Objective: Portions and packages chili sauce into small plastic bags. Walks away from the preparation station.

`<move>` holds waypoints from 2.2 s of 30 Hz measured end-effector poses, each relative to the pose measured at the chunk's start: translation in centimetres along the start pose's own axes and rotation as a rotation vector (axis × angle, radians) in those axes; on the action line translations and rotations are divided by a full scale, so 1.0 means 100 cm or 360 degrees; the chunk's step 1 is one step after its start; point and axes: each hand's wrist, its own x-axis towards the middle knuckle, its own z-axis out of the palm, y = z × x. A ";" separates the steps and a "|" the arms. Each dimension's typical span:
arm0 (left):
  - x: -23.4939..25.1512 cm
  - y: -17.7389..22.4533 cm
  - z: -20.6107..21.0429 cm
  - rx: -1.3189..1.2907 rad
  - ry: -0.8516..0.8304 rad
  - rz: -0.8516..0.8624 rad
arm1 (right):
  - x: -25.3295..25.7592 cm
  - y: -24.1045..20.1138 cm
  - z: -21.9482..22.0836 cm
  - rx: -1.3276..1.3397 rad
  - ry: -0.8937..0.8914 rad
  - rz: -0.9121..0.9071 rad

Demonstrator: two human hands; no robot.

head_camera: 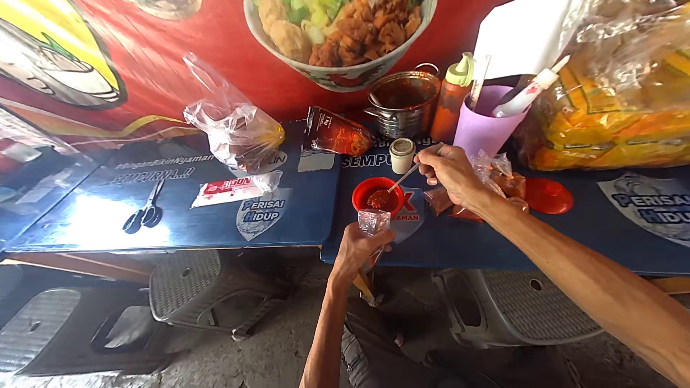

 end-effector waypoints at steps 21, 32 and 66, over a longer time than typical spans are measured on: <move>0.000 -0.001 0.001 -0.0054 0.0019 0.0006 | -0.022 0.017 -0.002 -0.0583 -0.0162 -0.0915; 0.001 -0.002 0.001 -0.0034 0.0025 0.0008 | -0.009 0.019 0.003 -0.0096 -0.0084 0.0021; 0.000 -0.001 0.002 -0.0063 0.0035 0.0001 | -0.023 0.035 0.003 -0.0493 -0.0150 -0.0465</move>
